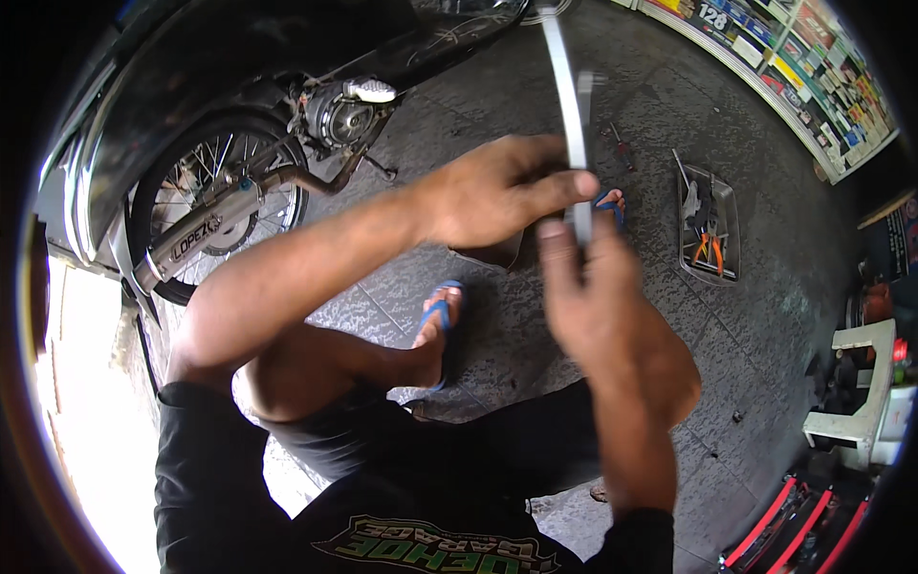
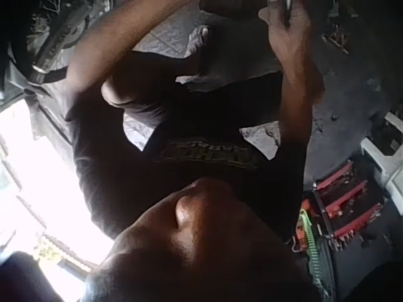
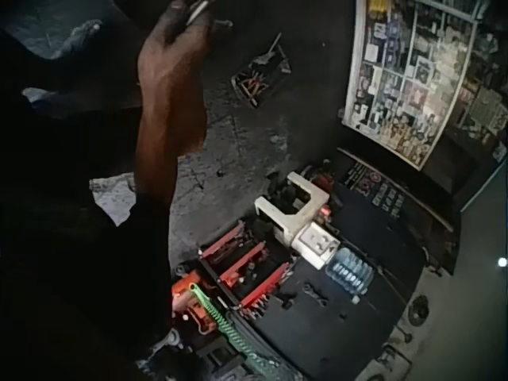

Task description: The person unscrews bolts from a motorcycle exhaust pipe using a T-handle socket wrench, then selects different tools from a tray and a tool rack.

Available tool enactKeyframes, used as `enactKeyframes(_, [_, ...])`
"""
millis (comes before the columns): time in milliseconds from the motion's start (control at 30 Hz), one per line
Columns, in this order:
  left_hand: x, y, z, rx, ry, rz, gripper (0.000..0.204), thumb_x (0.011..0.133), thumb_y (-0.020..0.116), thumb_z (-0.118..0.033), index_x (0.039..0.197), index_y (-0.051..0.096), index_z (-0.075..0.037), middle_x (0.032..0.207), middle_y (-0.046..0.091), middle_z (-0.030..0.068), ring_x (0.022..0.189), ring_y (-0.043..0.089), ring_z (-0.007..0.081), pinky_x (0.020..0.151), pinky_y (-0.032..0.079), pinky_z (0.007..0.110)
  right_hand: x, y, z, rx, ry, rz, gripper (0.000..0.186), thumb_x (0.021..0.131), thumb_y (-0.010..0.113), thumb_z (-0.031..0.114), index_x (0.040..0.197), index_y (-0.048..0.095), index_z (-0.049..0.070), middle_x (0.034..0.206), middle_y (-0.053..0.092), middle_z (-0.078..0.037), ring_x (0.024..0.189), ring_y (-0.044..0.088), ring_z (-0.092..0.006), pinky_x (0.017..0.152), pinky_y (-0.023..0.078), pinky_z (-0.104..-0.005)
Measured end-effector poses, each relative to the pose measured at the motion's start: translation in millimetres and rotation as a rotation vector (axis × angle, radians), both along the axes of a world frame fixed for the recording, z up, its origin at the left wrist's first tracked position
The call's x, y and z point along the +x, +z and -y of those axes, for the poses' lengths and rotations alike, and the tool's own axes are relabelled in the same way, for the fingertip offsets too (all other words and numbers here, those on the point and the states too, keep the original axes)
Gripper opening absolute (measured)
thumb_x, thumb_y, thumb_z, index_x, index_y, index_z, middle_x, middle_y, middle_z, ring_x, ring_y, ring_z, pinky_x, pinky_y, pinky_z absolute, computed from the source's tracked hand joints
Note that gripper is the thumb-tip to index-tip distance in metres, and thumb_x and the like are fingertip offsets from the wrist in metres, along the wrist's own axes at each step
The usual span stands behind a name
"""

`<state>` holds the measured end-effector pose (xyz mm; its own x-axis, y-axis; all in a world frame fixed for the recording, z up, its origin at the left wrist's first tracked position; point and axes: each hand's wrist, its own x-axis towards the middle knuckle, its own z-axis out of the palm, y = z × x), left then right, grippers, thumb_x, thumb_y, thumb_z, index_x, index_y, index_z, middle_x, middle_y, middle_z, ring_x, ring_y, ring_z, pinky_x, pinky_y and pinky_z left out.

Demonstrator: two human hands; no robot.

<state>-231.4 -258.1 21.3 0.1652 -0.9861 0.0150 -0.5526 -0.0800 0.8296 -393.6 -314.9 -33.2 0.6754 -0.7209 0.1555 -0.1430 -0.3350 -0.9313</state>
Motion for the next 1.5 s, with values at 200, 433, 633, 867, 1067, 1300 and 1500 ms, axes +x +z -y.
enactKeyframes(200, [85.4,-63.5,6.8,0.114,-0.059,0.303,0.035,0.092,0.057,-0.032,0.114,0.065,-0.005,0.103,0.068,0.0196,0.100,0.066,0.0297,0.087,0.051,0.042,-45.4,15.2,107.9,-0.196,-0.081,-0.543,0.027,0.093,0.062,0.026,0.088,0.061,-0.001,0.066,0.053,-0.006,0.063,0.049,-0.0160,0.060,0.041,-0.0339])
enactKeyframes(433, [156.3,-280.4,18.7,0.398,0.248,0.075,0.026,0.090,0.052,-0.020,0.105,0.067,-0.005,0.090,0.070,0.0138,0.079,0.070,0.0259,0.073,0.055,0.038,-71.7,-188.3,179.3,-0.337,-0.178,-0.899,0.024,0.090,0.061,0.021,0.101,0.060,0.000,0.083,0.066,-0.023,0.081,0.063,-0.0459,0.071,0.048,-0.0505])
enactKeyframes(633, [139.0,-423.9,22.3,0.301,0.148,0.225,0.029,0.086,0.057,-0.020,0.109,0.064,-0.002,0.087,0.067,0.0242,0.085,0.066,0.0436,0.081,0.053,0.049,-75.1,-350.2,157.8,-0.239,-0.340,-0.821,0.026,0.092,0.059,0.028,0.097,0.057,0.003,0.084,0.065,-0.024,0.080,0.062,-0.0473,0.068,0.047,-0.0536])
enactKeyframes(867, [146.6,-426.2,90.5,0.277,0.779,0.115,0.029,0.087,0.062,-0.019,0.109,0.055,-0.002,0.105,0.061,0.0288,0.093,0.062,0.0486,0.080,0.052,0.053,-66.8,-396.7,139.6,-0.210,-0.455,-0.710,0.025,0.091,0.059,0.023,0.100,0.059,0.000,0.083,0.064,-0.025,0.081,0.062,-0.0473,0.068,0.047,-0.0516])
enactKeyframes(1067, [163.7,-431.9,133.5,0.431,0.754,0.218,0.033,0.086,0.066,-0.024,0.109,0.055,-0.002,0.107,0.062,0.0264,0.096,0.063,0.0455,0.082,0.053,0.052,-66.1,-387.0,139.3,-0.144,-0.448,-0.759,0.023,0.089,0.062,0.020,0.096,0.059,-0.001,0.081,0.064,-0.025,0.078,0.062,-0.0460,0.067,0.047,-0.0488])
enactKeyframes(1300, [172.2,-430.6,130.0,0.302,0.667,0.099,0.029,0.086,0.063,-0.025,0.102,0.062,-0.001,0.103,0.066,0.0236,0.097,0.065,0.0421,0.083,0.053,0.048,-67.1,-382.6,140.2,-0.073,-0.476,-0.725,0.023,0.088,0.063,0.020,0.097,0.059,-0.001,0.080,0.064,-0.023,0.075,0.063,-0.0433,0.066,0.048,-0.0469])
enactKeyframes(1500, [174.0,-396.2,109.1,0.163,0.746,-0.706,0.039,0.086,0.056,-0.018,0.120,0.055,0.002,0.105,0.066,0.0248,0.094,0.065,0.0413,0.083,0.052,0.044,-69.6,-385.9,139.2,-0.134,-0.504,-0.748,0.023,0.088,0.062,0.019,0.100,0.060,-0.001,0.083,0.064,-0.024,0.079,0.063,-0.0444,0.068,0.048,-0.0487])
